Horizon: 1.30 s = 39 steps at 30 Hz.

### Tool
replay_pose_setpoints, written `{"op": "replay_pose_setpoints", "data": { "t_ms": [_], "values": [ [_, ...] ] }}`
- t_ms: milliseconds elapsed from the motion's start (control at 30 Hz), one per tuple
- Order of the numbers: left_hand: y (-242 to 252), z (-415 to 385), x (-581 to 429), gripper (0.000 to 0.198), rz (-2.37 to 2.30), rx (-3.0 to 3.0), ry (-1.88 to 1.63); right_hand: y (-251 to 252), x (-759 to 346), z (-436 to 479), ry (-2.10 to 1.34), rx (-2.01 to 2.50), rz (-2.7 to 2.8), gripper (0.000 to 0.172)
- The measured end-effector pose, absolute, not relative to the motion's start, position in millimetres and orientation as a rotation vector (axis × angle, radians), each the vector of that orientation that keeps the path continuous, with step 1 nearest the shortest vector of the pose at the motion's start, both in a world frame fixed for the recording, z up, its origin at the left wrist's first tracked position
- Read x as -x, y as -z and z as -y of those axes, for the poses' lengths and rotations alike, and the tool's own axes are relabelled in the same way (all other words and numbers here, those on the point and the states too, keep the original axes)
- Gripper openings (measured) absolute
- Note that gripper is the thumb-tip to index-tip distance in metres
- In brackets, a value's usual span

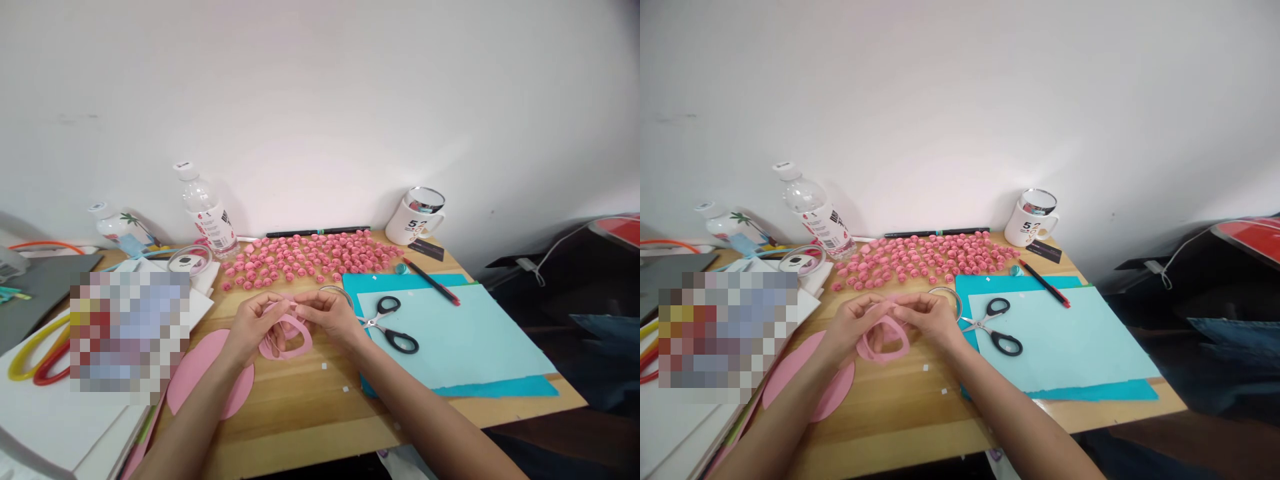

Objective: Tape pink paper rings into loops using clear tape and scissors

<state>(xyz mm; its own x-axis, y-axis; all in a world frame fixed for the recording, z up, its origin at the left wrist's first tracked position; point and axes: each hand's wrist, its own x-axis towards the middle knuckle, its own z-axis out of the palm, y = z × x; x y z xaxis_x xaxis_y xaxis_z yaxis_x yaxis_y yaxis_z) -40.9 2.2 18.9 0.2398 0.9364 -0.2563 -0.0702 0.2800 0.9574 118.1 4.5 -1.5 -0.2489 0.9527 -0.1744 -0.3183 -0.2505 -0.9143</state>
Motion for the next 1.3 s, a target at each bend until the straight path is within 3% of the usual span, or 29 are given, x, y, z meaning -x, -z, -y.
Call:
{"op": "replay_pose_setpoints", "data": {
  "t_ms": [1300],
  "values": [
    [-20.8,0.0,38.6,0.026,-1.208,-1.114,-0.870,-7.2,-116.5,-1.6,-1.506,1.081,0.901,0.033]
  ]
}}
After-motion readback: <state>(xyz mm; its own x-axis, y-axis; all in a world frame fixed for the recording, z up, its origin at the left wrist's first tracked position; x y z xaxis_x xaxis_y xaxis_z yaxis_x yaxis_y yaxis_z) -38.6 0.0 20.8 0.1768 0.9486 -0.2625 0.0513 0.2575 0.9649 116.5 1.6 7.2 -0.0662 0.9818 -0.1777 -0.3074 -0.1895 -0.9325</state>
